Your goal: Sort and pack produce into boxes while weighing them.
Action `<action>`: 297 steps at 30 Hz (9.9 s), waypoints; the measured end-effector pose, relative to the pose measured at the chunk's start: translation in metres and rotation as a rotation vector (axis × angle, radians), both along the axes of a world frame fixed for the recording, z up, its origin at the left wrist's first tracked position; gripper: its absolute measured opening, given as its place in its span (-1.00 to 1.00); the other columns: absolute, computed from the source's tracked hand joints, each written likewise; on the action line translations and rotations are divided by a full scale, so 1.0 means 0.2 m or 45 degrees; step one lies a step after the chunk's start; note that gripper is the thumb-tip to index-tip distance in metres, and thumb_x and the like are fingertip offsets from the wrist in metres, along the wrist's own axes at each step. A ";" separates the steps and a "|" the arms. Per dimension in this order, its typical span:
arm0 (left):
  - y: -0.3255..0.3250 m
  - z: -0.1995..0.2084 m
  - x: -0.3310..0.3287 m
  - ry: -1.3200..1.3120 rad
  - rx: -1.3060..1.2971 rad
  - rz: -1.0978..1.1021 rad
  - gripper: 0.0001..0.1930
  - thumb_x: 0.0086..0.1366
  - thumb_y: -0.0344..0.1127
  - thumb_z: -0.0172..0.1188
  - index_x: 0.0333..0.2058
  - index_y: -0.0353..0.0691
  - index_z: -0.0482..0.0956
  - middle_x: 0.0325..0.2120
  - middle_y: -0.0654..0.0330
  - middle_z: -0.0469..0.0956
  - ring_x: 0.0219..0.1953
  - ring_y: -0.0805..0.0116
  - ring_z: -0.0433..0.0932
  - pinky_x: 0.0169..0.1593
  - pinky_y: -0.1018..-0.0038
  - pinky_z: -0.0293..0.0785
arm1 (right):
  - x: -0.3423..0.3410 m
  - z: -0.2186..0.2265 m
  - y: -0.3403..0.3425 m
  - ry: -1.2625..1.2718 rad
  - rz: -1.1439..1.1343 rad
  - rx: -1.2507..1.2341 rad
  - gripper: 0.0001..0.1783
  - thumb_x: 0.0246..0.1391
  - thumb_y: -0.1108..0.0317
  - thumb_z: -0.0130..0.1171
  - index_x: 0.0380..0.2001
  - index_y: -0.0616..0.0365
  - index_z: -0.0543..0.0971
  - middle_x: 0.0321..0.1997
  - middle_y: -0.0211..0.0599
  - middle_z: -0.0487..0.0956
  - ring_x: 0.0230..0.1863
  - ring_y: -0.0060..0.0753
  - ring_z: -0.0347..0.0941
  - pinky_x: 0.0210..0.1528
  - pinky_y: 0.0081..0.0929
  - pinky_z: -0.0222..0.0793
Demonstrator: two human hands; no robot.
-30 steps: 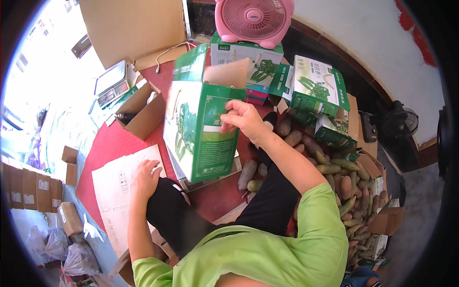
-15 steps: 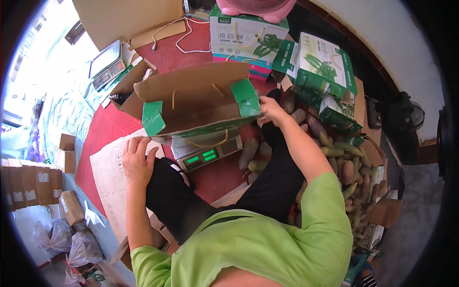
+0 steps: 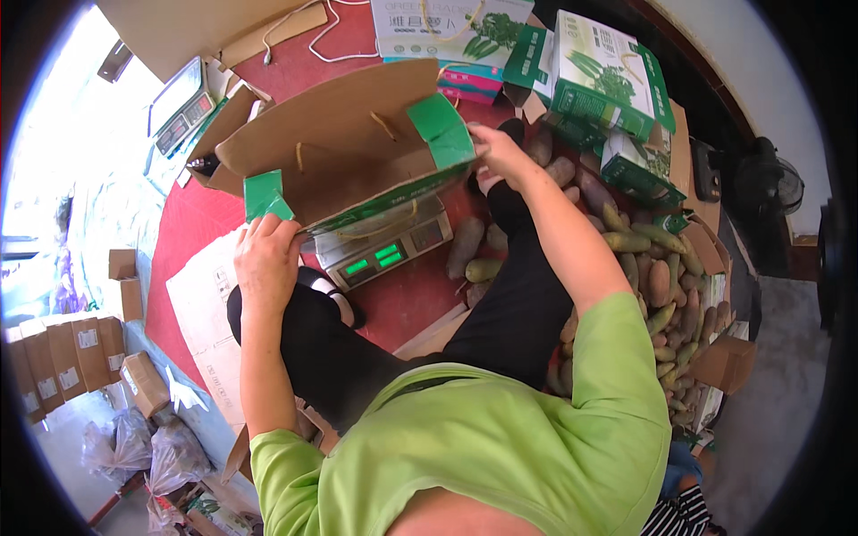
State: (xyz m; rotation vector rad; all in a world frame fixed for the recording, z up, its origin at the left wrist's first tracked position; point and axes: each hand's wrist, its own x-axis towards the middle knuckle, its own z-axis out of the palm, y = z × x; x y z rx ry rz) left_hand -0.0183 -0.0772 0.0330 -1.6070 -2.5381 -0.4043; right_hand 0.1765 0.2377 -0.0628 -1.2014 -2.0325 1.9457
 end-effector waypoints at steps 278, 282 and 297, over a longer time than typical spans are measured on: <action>-0.07 -0.10 0.04 0.029 0.044 0.211 -0.87 0.10 -0.24 0.24 -0.40 -0.11 0.55 -0.45 0.20 0.57 -0.36 0.11 0.53 -0.29 0.31 0.40 | -0.34 0.58 -0.46 0.228 0.335 1.670 -0.48 -0.28 0.46 0.22 -0.10 -0.08 0.49 -0.14 -0.32 0.53 -0.06 -0.15 0.42 -0.11 -0.18 0.37; -0.08 -0.13 0.02 0.073 -0.001 0.214 -0.85 0.11 -0.20 0.25 -0.39 -0.10 0.56 -0.46 0.21 0.59 -0.39 0.14 0.55 -0.34 0.33 0.41 | -0.39 0.45 -0.54 0.243 0.318 1.607 -0.57 -0.19 0.44 0.17 -0.13 -0.11 0.52 -0.21 -0.34 0.52 -0.11 -0.21 0.43 -0.16 -0.20 0.37; -0.12 -0.20 -0.06 0.048 0.033 0.194 -0.77 0.14 -0.14 0.25 -0.29 -0.12 0.60 -0.45 0.12 0.62 -0.42 0.11 0.59 -0.36 0.30 0.44 | 1.28 -0.33 -0.24 -0.099 -0.711 0.839 -0.69 -0.08 0.40 0.23 -0.19 0.17 0.54 -0.17 -0.15 0.58 -0.12 -0.25 0.53 -0.07 -0.37 0.44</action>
